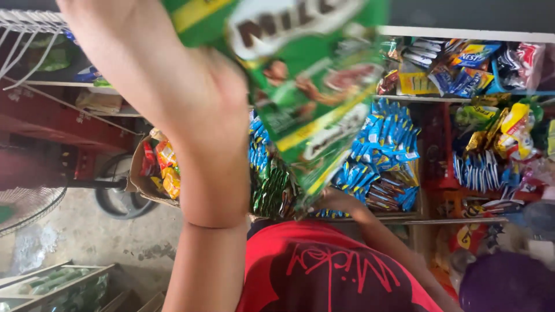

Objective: The person organizes packets of Nescafe and Milo on a store shelf. They pick up stacks of blue Nescafe packets and place them on a wire rack, then gather green Milo packets and arrange them on the shelf below.

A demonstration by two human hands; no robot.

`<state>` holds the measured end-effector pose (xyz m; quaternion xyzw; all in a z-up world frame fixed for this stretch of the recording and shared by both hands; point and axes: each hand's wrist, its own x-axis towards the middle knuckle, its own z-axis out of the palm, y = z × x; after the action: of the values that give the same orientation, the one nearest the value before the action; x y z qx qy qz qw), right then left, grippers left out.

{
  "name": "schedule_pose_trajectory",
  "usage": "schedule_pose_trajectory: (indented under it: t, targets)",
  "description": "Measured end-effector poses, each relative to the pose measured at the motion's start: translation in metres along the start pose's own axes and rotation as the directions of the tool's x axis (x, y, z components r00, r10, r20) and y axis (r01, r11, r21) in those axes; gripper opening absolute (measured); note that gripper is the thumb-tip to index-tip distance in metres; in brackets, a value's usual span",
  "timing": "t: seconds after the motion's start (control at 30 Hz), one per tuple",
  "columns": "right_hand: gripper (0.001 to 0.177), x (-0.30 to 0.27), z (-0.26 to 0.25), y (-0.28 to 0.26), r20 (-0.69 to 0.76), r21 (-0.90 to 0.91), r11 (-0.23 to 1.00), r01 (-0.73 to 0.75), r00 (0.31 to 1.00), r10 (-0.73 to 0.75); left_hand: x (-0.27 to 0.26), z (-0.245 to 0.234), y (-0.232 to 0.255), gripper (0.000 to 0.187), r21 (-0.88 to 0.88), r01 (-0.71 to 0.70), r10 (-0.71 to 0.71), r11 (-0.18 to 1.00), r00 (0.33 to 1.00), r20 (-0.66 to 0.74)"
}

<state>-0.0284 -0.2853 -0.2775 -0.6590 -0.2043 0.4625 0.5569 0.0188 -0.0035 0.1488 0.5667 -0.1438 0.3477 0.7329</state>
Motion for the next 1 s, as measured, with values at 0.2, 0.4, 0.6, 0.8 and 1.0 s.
schedule_pose_trajectory:
  t: [0.2, 0.4, 0.6, 0.8, 1.0]
  targets:
    - [0.072, -0.054, -0.026, -0.013, -0.091, 0.117, 0.992, 0.050, 0.995, -0.039, -0.011, -0.022, -0.056, 0.008, -0.249, 0.029, -0.064, 0.968, 0.989, -0.132]
    - [0.043, -0.116, -0.067, -0.064, -0.147, 0.319, 0.876, 0.362, 0.932, -0.331, -0.100, -0.022, -0.138, 0.013, 0.499, 0.443, -0.526, 0.745, 0.850, 0.031]
    - [0.054, -0.122, -0.021, -0.203, -0.292, 0.540, 0.666, 0.515, 0.857, -0.425, -0.159, -0.041, -0.160, 0.039, 0.658, 0.301, -0.585, 0.690, 0.768, 0.262]
    - [0.041, -0.113, -0.012, -0.246, -0.434, 0.320, 0.849, 0.420, 0.862, -0.262, -0.137, -0.016, -0.063, 0.051, 0.061, 0.434, -0.409, 0.899, 0.778, 0.477]
    - [0.033, -0.097, -0.007, -0.274, -0.534, 0.070, 0.937, 0.343, 0.806, -0.256, -0.133, 0.001, -0.028, 0.046, 0.169, 0.322, -0.364, 0.932, 0.808, 0.464]
